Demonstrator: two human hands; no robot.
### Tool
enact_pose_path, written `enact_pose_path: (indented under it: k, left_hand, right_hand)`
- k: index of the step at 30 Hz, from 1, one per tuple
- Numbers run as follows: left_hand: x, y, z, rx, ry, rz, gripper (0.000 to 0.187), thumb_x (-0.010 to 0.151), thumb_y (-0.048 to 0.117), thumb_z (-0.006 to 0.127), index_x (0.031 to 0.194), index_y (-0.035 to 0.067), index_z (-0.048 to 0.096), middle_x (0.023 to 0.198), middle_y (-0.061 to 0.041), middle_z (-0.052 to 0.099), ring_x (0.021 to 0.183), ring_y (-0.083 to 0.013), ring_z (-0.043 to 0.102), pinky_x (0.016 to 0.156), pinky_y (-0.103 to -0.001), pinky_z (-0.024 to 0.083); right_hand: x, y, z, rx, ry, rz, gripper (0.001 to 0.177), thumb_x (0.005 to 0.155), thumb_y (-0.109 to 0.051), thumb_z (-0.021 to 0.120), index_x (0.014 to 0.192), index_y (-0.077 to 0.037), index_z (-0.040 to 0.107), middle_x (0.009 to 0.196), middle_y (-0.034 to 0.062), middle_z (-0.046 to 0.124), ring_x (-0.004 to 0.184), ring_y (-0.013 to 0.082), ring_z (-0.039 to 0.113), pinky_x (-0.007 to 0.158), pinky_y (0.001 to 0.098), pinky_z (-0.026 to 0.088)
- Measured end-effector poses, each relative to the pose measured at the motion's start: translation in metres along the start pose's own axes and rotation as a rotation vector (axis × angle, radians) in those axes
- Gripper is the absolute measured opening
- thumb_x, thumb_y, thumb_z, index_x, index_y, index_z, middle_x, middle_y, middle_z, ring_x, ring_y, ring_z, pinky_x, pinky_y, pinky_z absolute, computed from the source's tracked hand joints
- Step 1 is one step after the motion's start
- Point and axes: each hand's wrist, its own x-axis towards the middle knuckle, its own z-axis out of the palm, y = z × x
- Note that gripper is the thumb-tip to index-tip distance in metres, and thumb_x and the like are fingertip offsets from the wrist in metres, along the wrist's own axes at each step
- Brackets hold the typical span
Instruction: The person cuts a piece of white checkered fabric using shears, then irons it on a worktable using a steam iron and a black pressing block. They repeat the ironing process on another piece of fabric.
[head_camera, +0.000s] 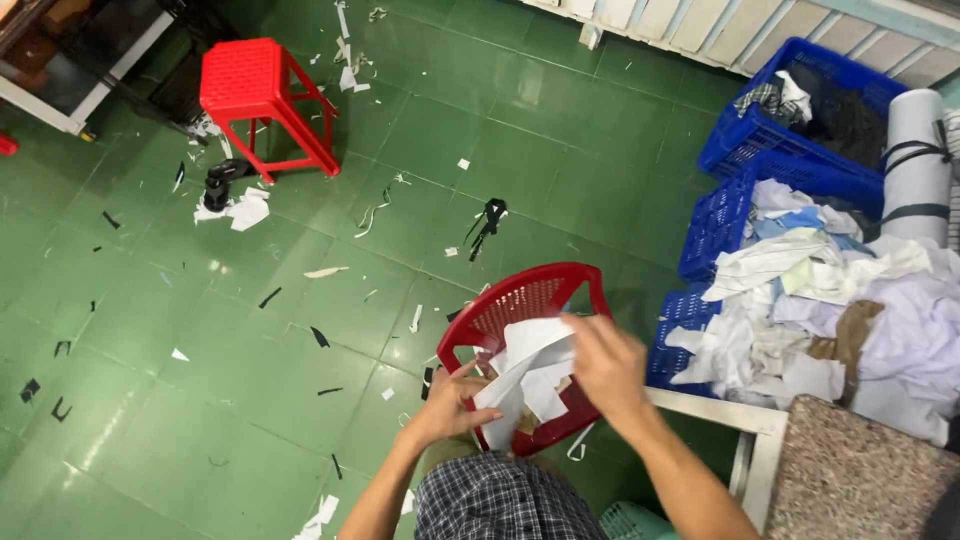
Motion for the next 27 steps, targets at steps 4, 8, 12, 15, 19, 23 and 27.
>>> enact_pose_path:
  k: [4,8,12,15,19,23,27]
  left_hand:
    - [0.013,-0.030,-0.071,-0.145,0.140,-0.150,0.021,0.077,0.020,0.088,0.076,0.004,0.073,0.070,-0.015,0.073,0.084,-0.0361,0.069,0.084,-0.051,0.052]
    - [0.044,-0.074,-0.169,-0.018,0.212,-0.195,0.013,0.084,0.017,0.082,0.084,0.006,0.076,0.073,-0.012,0.074,0.070,-0.0271,0.070,0.068,-0.039,0.054]
    - [0.089,-0.099,-0.257,0.273,0.252,-0.083,0.015,0.086,0.022,0.078,0.085,0.008,0.072,0.072,-0.013,0.069,0.069,-0.0349,0.069,0.069,-0.043,0.054]
    - [0.122,-0.103,-0.293,0.454,0.332,0.009,0.013,0.086,0.029,0.082,0.082,0.020,0.073,0.074,0.003,0.071,0.071,-0.0214,0.070,0.075,-0.033,0.055]
    - [0.131,-0.134,-0.303,0.448,0.175,0.151,0.005,0.090,0.010,0.075,0.087,0.005,0.074,0.082,-0.008,0.073,0.073,-0.0256,0.070,0.071,-0.039,0.056]
    - [0.112,-0.224,-0.287,0.545,-0.260,-0.202,0.008,0.086,0.018,0.070,0.089,0.011,0.074,0.096,-0.006,0.077,0.093,-0.0326,0.071,0.075,-0.045,0.052]
    - [0.113,-0.228,-0.297,0.550,-0.577,-0.529,0.014,0.089,0.027,0.073,0.096,0.015,0.078,0.101,-0.003,0.078,0.093,-0.0230,0.072,0.082,-0.037,0.055]
  right_hand:
    - [0.013,0.043,0.018,-0.210,0.165,0.126,0.023,0.095,-0.012,0.062,0.110,-0.022,0.075,0.083,-0.0035,0.063,0.074,0.0215,0.067,0.066,0.0321,0.055]
    - [0.042,0.060,0.023,-0.363,0.166,0.211,0.014,0.098,-0.019,0.067,0.107,-0.025,0.076,0.080,-0.0056,0.062,0.073,0.0189,0.067,0.068,0.0293,0.054]
    - [0.078,0.048,0.023,-0.372,0.167,0.185,0.015,0.103,-0.017,0.062,0.105,-0.022,0.076,0.084,-0.0020,0.063,0.078,0.0216,0.067,0.074,0.0314,0.056]
    - [0.081,0.038,0.033,-0.444,0.168,0.202,0.017,0.105,-0.012,0.063,0.105,-0.020,0.078,0.088,-0.0017,0.065,0.082,0.0214,0.067,0.080,0.0312,0.056]
    - [0.040,0.018,0.082,-0.322,-0.060,0.363,0.026,0.092,0.012,0.066,0.113,-0.001,0.074,0.100,0.0116,0.076,0.089,0.0241,0.070,0.078,0.0319,0.061]
    - [-0.083,0.014,0.181,-0.226,-0.450,0.697,0.060,0.070,0.008,0.058,0.116,-0.027,0.074,0.114,0.0010,0.077,0.092,0.0224,0.076,0.078,0.0409,0.065]
    - [-0.088,-0.037,0.198,0.248,-0.855,1.253,0.031,0.100,-0.029,0.050,0.120,-0.027,0.073,0.100,-0.0015,0.081,0.072,0.0127,0.078,0.071,0.0316,0.062]
